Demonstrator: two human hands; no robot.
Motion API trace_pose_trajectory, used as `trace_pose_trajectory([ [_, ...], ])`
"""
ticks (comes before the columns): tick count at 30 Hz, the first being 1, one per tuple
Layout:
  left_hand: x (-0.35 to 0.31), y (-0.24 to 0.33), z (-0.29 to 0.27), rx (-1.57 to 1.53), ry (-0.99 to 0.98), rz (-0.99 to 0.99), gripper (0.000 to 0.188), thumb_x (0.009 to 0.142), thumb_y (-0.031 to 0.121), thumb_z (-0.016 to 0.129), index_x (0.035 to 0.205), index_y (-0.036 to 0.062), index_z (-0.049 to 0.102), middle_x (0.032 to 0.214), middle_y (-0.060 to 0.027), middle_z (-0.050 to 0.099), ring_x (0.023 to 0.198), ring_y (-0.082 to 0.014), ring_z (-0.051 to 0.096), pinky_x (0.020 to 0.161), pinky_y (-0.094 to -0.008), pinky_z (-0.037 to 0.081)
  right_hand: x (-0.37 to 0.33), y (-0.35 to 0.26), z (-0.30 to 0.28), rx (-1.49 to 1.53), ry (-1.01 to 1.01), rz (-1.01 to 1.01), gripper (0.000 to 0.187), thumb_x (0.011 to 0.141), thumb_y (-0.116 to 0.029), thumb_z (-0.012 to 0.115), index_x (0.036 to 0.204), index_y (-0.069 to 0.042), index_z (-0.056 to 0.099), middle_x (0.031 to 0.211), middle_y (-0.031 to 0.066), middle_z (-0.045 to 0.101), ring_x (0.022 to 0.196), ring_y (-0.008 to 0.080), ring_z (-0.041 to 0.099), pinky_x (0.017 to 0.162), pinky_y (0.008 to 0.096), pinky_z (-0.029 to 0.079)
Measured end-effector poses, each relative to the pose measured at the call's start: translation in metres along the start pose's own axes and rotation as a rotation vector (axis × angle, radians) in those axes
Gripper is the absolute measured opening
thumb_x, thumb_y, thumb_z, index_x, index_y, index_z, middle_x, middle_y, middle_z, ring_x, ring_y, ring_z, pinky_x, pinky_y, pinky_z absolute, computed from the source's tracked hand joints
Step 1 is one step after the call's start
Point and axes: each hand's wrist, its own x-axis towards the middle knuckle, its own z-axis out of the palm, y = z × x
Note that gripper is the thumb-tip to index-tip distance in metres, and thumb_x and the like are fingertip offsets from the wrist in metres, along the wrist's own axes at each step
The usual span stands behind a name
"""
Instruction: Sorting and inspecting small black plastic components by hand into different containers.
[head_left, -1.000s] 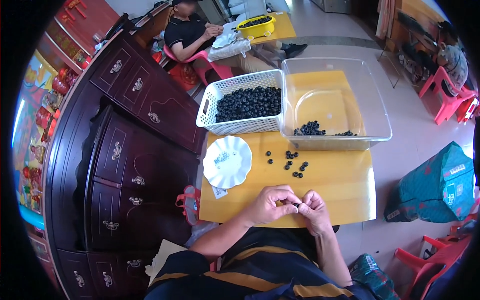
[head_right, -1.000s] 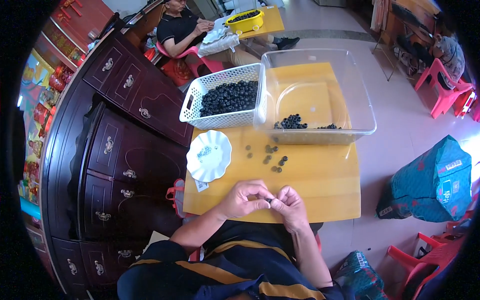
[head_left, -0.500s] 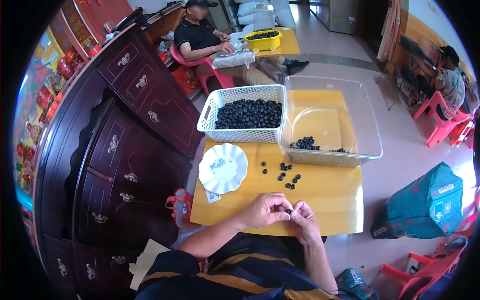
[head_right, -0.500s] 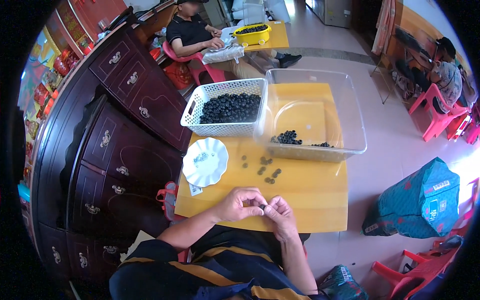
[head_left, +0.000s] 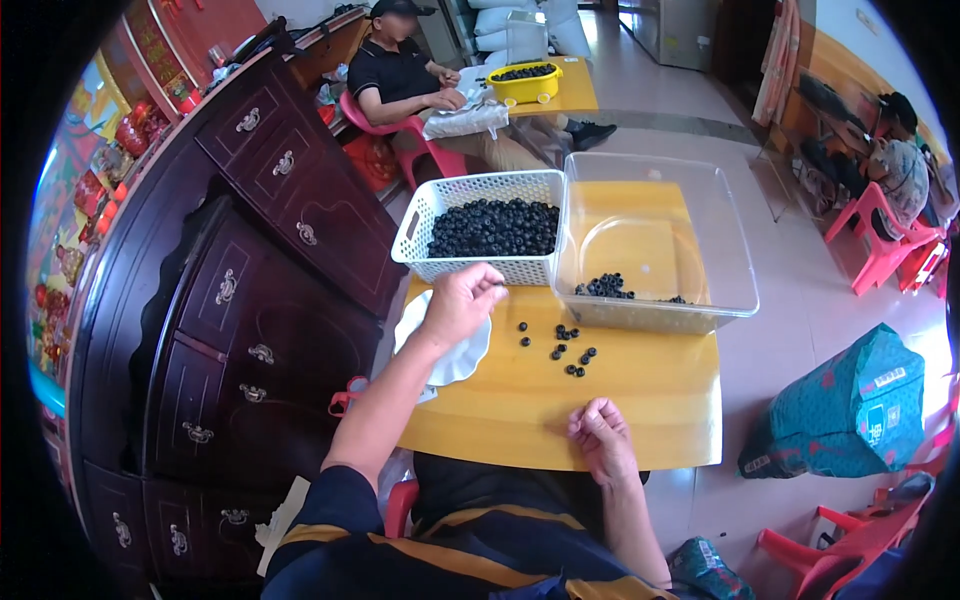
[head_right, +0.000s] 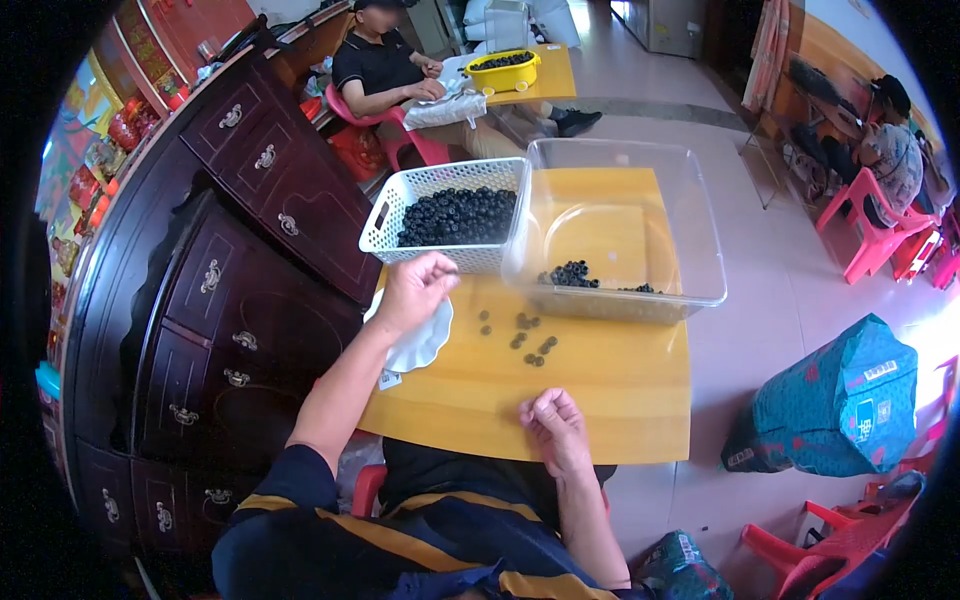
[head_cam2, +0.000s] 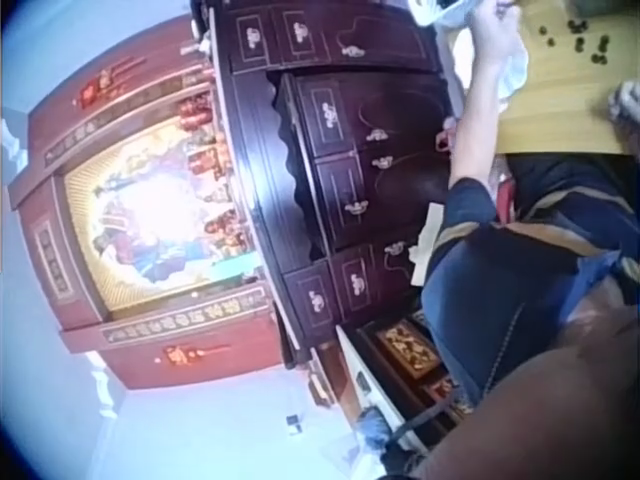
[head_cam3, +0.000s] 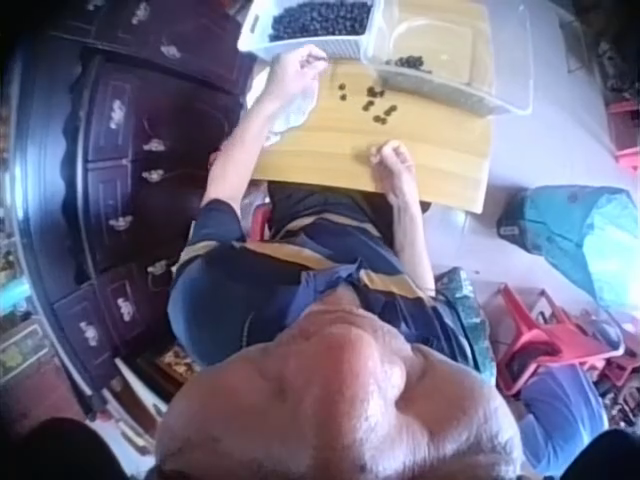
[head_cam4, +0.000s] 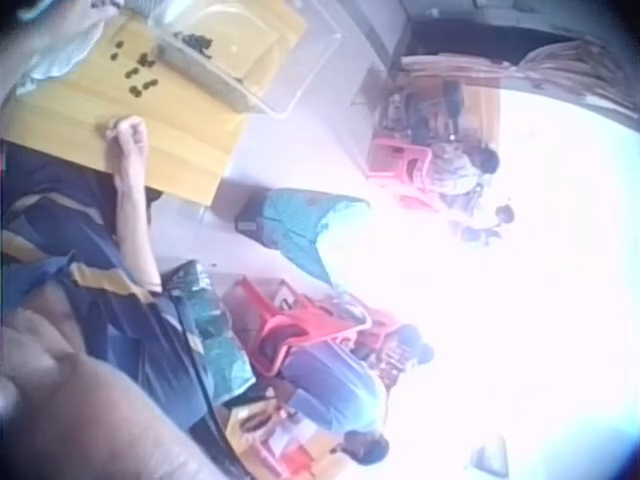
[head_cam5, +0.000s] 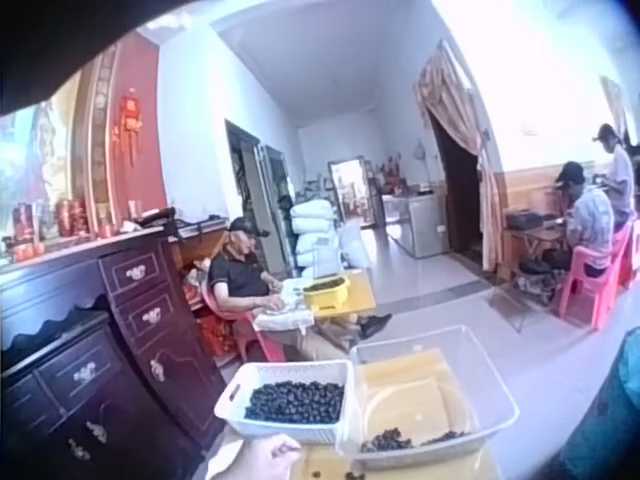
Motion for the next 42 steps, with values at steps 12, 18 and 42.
trace_pose_trajectory([
  [12,0.057,0.046,-0.028,0.075,0.503,0.368,0.023,0.086,-0.001,0.069,0.109,0.0001,0.068,0.083,-0.0031,0.066,0.073,-0.0082,0.061,0.068,-0.0238,0.051,0.002,0.0,0.003,-0.039,0.027,0.003,0.014,0.096,-0.02,0.067,0.093,-0.011,0.057,0.091,0.0056,0.065,0.079,0.0138,0.062,0.076,0.0271,0.052],
  [18,0.083,-0.017,-0.016,0.359,0.207,0.179,0.027,0.086,0.002,0.067,0.113,0.0023,0.07,0.08,-0.0061,0.071,0.073,-0.0115,0.067,0.068,-0.0272,0.053,-0.003,0.003,0.003,-0.027,0.014,0.013,0.013,0.097,-0.019,0.066,0.093,-0.011,0.057,0.091,0.0055,0.065,0.08,0.0134,0.062,0.076,0.0268,0.051],
  [42,-0.06,0.03,0.113,0.345,-0.27,0.206,0.019,0.078,0.017,0.075,0.094,0.007,0.075,0.086,-0.0087,0.068,0.075,-0.0269,0.068,0.068,-0.037,0.054,0.002,0.002,-0.001,-0.025,-0.014,-0.044,0.014,0.097,-0.021,0.066,0.098,-0.01,0.058,0.095,0.0051,0.068,0.084,0.0103,0.061,0.081,0.0254,0.049],
])
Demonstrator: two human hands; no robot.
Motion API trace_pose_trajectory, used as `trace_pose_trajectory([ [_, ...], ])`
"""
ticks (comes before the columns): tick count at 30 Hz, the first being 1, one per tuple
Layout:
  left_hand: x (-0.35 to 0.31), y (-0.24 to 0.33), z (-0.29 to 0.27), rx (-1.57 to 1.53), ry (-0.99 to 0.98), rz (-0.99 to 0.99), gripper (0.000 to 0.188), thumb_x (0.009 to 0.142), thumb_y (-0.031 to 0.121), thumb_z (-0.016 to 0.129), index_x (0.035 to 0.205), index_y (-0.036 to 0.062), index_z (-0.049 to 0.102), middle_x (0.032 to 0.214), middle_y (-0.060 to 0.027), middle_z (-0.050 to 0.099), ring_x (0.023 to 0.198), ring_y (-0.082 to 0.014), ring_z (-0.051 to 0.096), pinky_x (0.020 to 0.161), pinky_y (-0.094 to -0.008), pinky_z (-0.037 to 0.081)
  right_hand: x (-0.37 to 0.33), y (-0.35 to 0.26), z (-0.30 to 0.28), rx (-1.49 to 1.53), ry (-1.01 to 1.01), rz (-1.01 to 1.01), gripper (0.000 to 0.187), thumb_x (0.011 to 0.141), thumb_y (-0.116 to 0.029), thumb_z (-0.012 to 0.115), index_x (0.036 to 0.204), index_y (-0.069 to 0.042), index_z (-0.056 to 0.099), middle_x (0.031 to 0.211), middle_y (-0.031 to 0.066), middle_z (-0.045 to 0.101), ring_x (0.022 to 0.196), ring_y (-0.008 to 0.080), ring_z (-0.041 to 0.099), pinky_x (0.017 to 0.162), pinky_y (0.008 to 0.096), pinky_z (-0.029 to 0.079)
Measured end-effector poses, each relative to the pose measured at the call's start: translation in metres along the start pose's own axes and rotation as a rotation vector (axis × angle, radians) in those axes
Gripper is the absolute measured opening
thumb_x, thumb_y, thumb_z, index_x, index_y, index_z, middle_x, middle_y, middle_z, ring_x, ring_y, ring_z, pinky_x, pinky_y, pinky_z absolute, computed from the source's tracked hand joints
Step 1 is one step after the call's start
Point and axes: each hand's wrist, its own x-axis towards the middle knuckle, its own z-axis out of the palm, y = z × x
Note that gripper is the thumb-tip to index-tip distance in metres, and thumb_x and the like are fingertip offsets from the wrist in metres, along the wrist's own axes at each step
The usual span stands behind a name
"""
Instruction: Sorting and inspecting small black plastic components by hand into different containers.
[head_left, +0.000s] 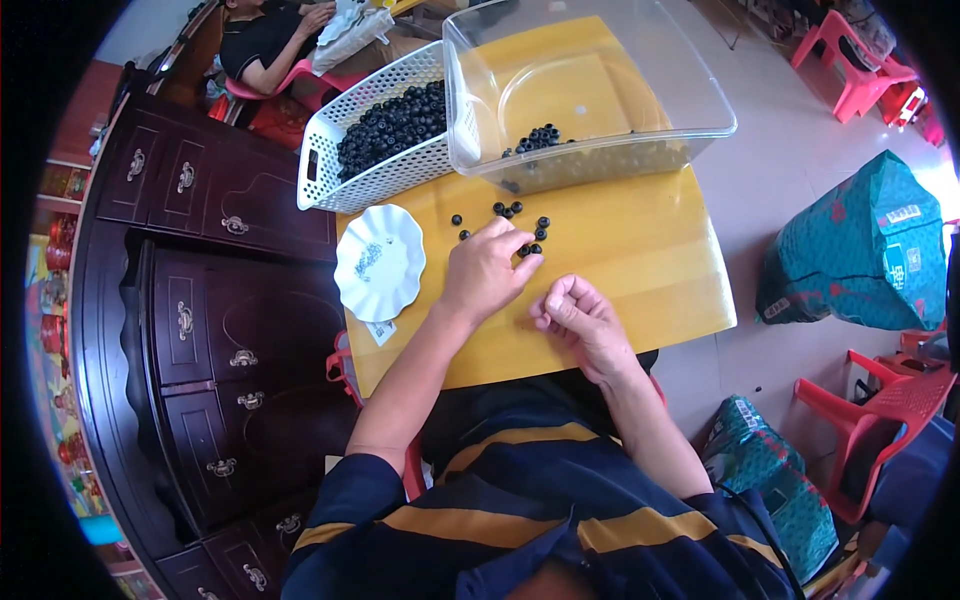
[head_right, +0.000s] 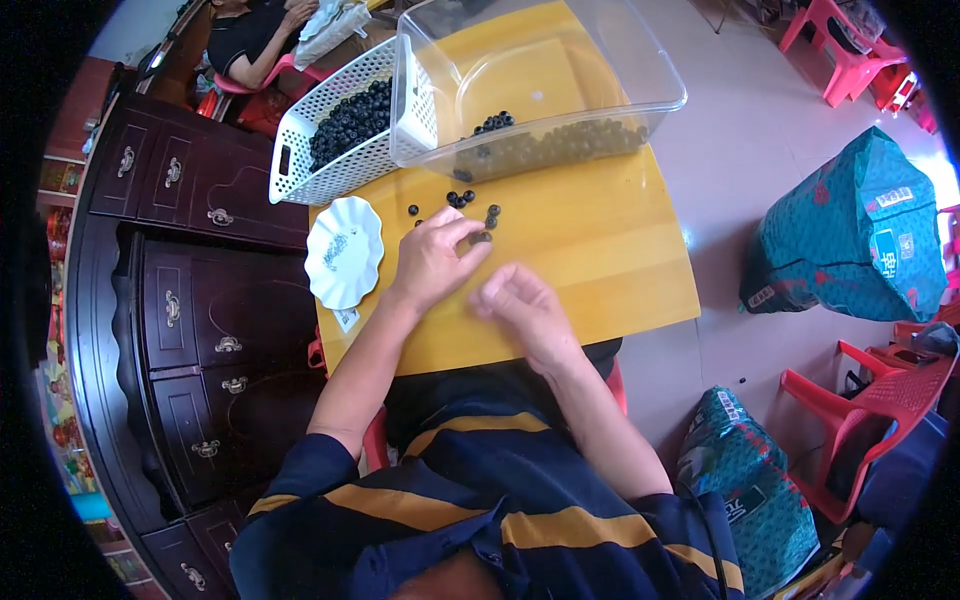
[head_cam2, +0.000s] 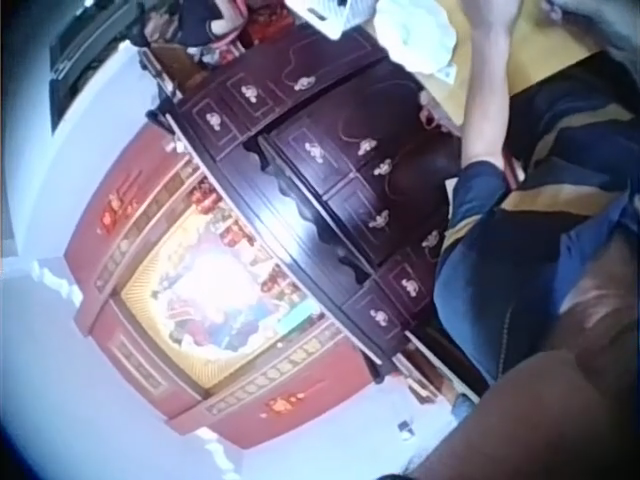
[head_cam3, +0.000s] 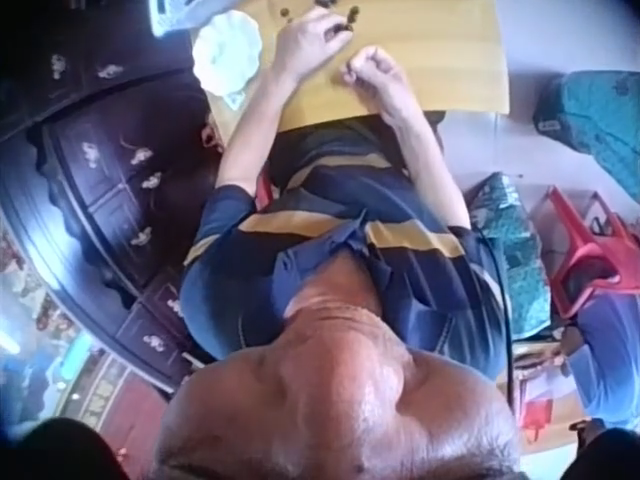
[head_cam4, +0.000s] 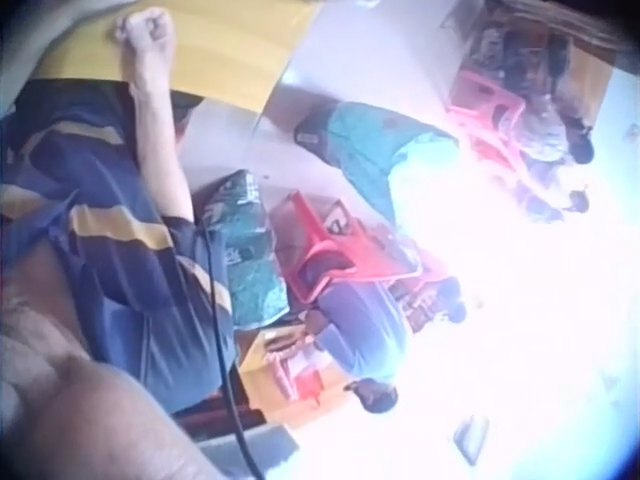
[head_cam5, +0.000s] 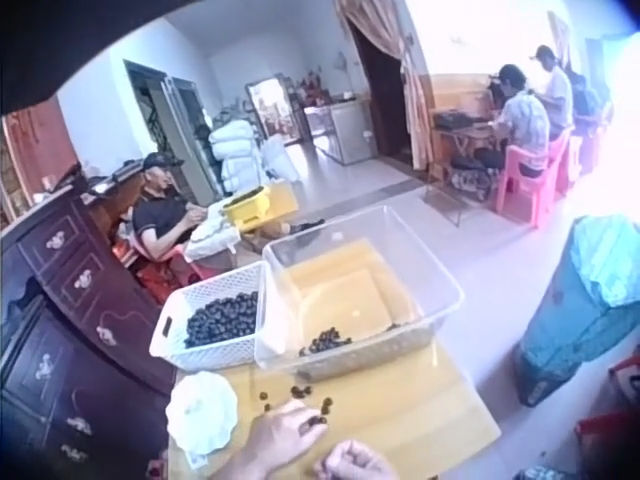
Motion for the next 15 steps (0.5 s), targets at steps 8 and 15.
trace_pose_trajectory([
  [8,-0.001,0.0,-0.003,-0.098,0.084,0.053,0.015,0.079,0.009,0.075,0.094,0.0047,0.074,0.083,-0.0076,0.066,0.073,-0.022,0.066,0.065,-0.0307,0.052,0.001,-0.001,0.001,0.01,0.049,0.019,0.012,0.1,-0.021,0.063,0.1,-0.01,0.058,0.096,0.0052,0.068,0.084,0.0094,0.062,0.079,0.0244,0.051],
  [15,-0.025,0.04,-0.026,-0.401,-0.022,0.085,0.022,0.084,0.003,0.072,0.105,-0.0013,0.072,0.094,-0.0112,0.064,0.08,-0.0198,0.064,0.072,-0.0283,0.052,0.002,-0.001,0.001,0.12,0.1,-0.017,0.017,0.102,-0.021,0.057,0.112,-0.007,0.059,0.1,0.0045,0.065,0.089,0.0128,0.062,0.084,0.0305,0.051],
])
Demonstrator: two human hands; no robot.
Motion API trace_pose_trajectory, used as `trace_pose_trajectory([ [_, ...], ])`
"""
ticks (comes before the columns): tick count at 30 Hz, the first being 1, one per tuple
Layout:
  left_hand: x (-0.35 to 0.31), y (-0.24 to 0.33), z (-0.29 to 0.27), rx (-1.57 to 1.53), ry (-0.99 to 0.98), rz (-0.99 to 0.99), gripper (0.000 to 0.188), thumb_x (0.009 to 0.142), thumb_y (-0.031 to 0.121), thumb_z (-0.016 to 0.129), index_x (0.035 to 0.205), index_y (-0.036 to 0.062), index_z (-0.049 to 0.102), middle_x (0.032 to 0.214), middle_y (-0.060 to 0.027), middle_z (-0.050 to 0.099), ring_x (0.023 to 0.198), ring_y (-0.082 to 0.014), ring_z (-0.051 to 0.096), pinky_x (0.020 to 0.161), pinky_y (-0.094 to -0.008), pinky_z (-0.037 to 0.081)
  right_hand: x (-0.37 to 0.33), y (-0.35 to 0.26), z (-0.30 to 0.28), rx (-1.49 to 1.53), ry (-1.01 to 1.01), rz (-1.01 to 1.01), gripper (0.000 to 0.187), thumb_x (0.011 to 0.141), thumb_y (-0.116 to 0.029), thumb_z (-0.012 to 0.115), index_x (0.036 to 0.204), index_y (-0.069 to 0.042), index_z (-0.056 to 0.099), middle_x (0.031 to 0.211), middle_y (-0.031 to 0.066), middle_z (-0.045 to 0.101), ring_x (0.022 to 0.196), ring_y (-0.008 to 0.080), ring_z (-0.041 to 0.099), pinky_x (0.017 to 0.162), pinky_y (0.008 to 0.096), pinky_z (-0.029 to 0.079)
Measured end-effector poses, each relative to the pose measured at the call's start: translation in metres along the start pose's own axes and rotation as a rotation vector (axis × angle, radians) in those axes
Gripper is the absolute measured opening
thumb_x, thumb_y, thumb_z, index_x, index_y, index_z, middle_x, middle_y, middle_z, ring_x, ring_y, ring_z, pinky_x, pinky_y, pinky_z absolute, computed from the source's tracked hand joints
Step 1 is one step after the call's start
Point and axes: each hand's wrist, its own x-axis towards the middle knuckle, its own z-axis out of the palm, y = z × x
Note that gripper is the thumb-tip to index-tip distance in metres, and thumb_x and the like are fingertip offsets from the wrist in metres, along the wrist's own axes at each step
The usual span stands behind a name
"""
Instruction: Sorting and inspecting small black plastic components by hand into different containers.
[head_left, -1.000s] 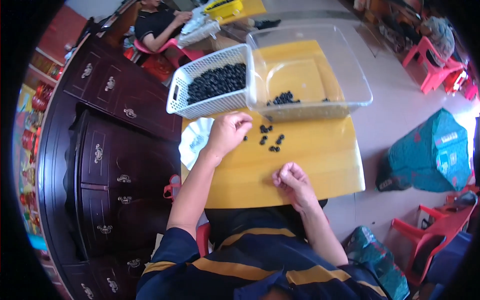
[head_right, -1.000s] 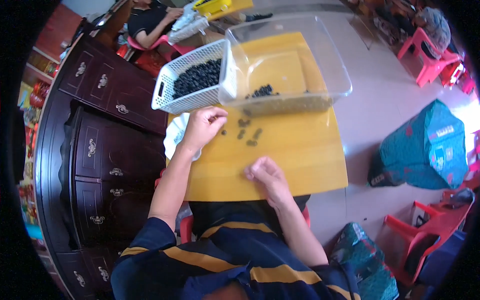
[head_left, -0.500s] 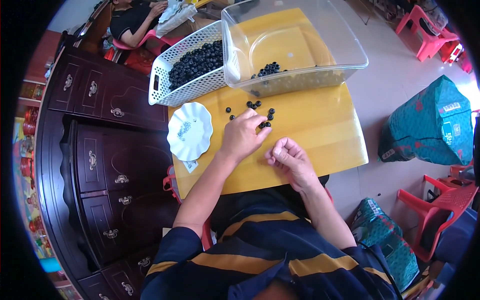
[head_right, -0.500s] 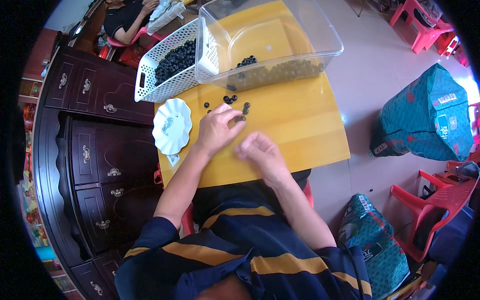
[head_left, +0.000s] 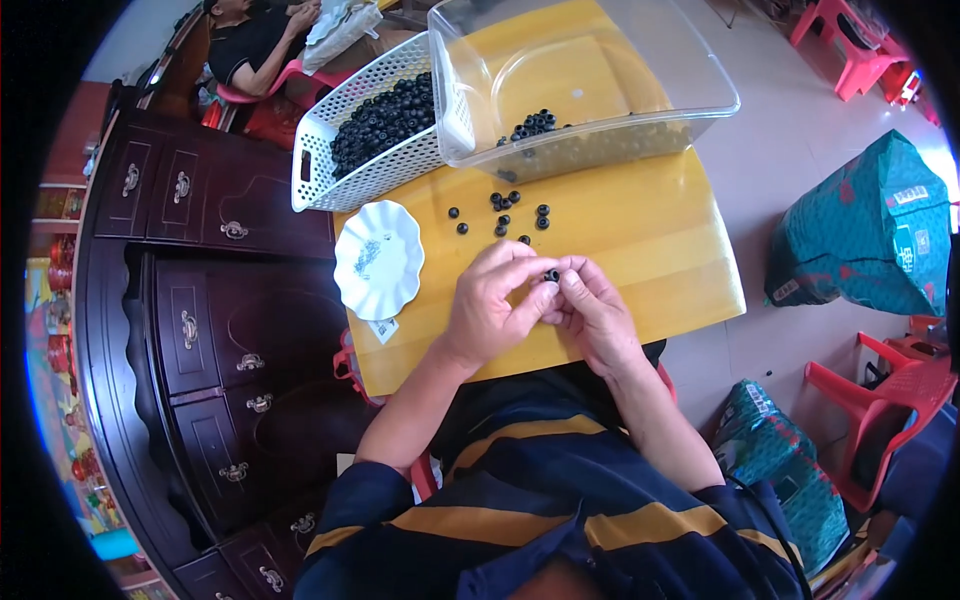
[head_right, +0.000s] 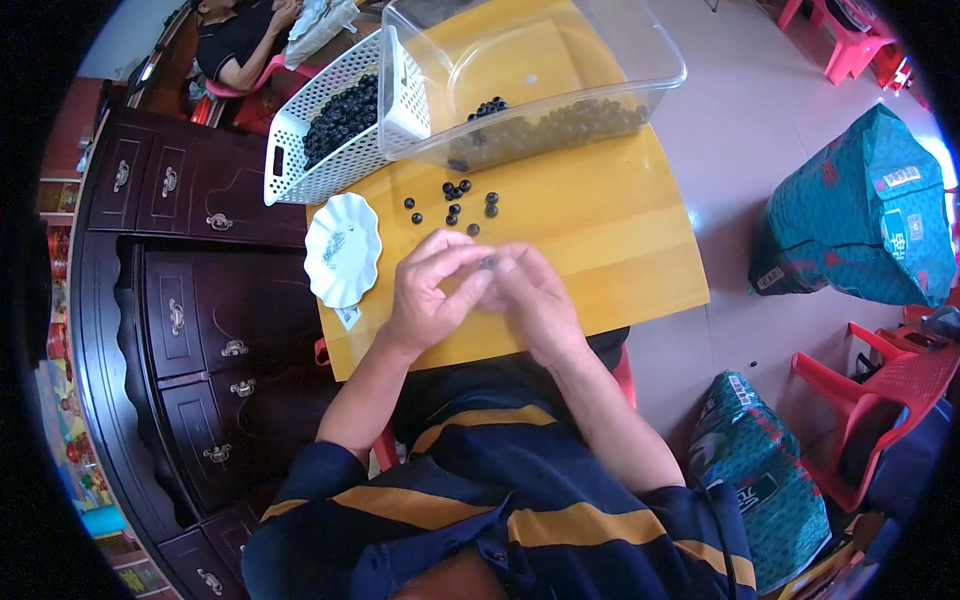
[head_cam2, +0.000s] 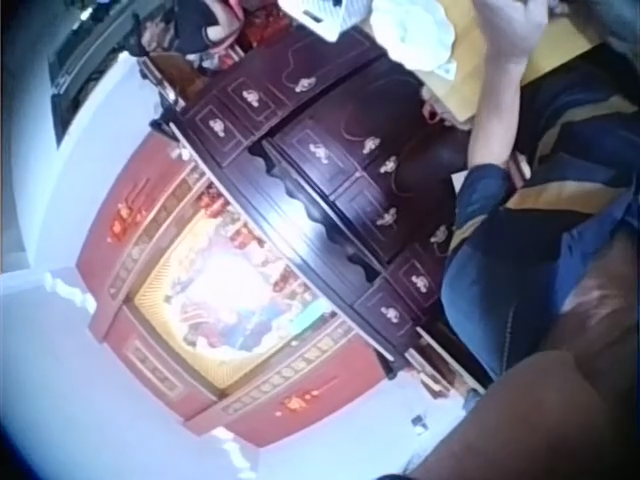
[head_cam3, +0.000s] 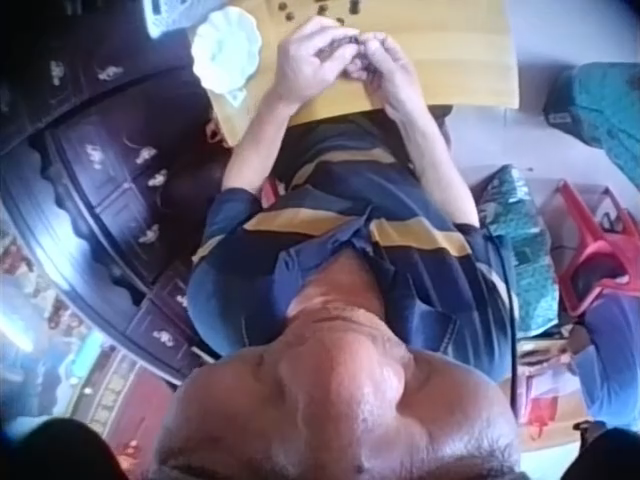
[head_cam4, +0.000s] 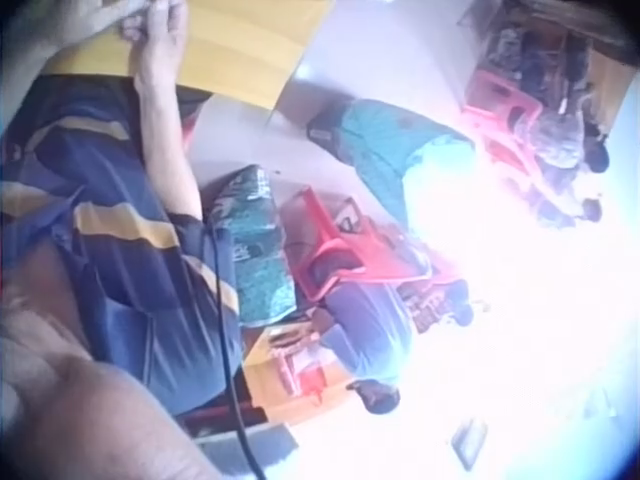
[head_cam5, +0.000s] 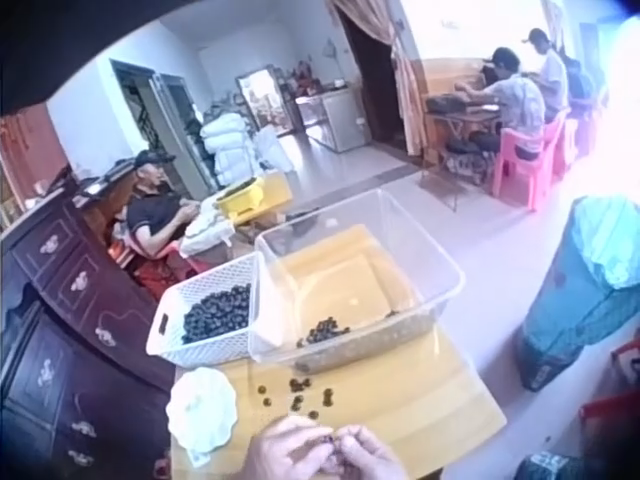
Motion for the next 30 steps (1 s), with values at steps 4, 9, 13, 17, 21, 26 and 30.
trace_pose_trajectory([
  [4,0.001,0.006,0.005,0.06,-0.003,0.088,0.023,0.085,0.004,0.071,0.108,-0.0002,0.072,0.094,-0.0114,0.064,0.082,-0.0213,0.064,0.073,-0.0297,0.052,0.001,-0.002,0.002,0.01,0.02,0.021,0.019,0.104,-0.021,0.055,0.116,-0.007,0.056,0.098,0.0021,0.064,0.084,0.0093,0.063,0.078,0.0262,0.054],
  [9,0.017,-0.007,-0.001,-0.055,0.008,0.05,0.021,0.086,0.003,0.071,0.106,-0.0011,0.071,0.093,-0.0125,0.066,0.084,-0.0224,0.067,0.074,-0.0301,0.053,0.001,-0.004,-0.002,0.054,0.046,-0.049,0.021,0.103,-0.021,0.056,0.117,-0.007,0.058,0.095,0.0011,0.065,0.081,0.0091,0.063,0.077,0.0259,0.054],
  [13,0.035,-0.041,0.005,0.242,0.137,-0.044,0.018,0.083,0.007,0.073,0.1,0.0008,0.072,0.09,-0.0111,0.069,0.087,-0.0237,0.069,0.074,-0.0326,0.054,-0.001,-0.006,0.005,0.014,0.127,-0.019,0.019,0.101,-0.022,0.058,0.112,-0.007,0.062,0.092,0.0011,0.065,0.079,0.0092,0.063,0.076,0.0254,0.053],
  [17,0.039,-0.049,0.015,0.397,0.058,0.065,0.018,0.075,0.006,0.075,0.093,0.006,0.075,0.089,-0.0089,0.069,0.083,-0.0289,0.066,0.075,-0.0369,0.054,-0.001,-0.005,0.0,0.073,0.112,-0.025,0.019,0.101,-0.025,0.055,0.103,-0.008,0.062,0.087,0.0008,0.062,0.076,0.0103,0.061,0.073,0.0252,0.052],
  [21,0.041,-0.058,0.016,0.423,0.034,0.107,0.016,0.076,0.008,0.075,0.092,0.0068,0.074,0.088,-0.0082,0.069,0.084,-0.0283,0.066,0.075,-0.0377,0.054,-0.001,-0.003,-0.004,0.032,0.106,-0.041,0.022,0.104,-0.029,0.053,0.1,-0.009,0.061,0.085,0.0,0.059,0.072,0.0104,0.058,0.07,0.0248,0.05],
  [26,0.043,-0.062,0.014,0.468,0.003,0.16,0.014,0.078,0.01,0.075,0.091,0.0058,0.072,0.089,-0.0082,0.069,0.084,-0.0287,0.065,0.075,-0.0381,0.053,0.0,0.0,0.001,-0.195,0.09,-0.045,0.024,0.106,-0.03,0.051,0.102,-0.009,0.061,0.084,-0.0012,0.057,0.072,0.0087,0.055,0.07,0.0232,0.046],
  [30,0.044,-0.052,0.004,0.437,0.009,0.13,0.014,0.078,0.009,0.074,0.091,0.0048,0.071,0.088,-0.01,0.069,0.084,-0.0306,0.066,0.076,-0.039,0.053,0.0,-0.005,0.007,-0.285,0.056,-0.067,0.021,0.105,-0.028,0.052,0.106,-0.009,0.06,0.085,-0.0011,0.057,0.074,0.0083,0.055,0.071,0.0228,0.046],
])
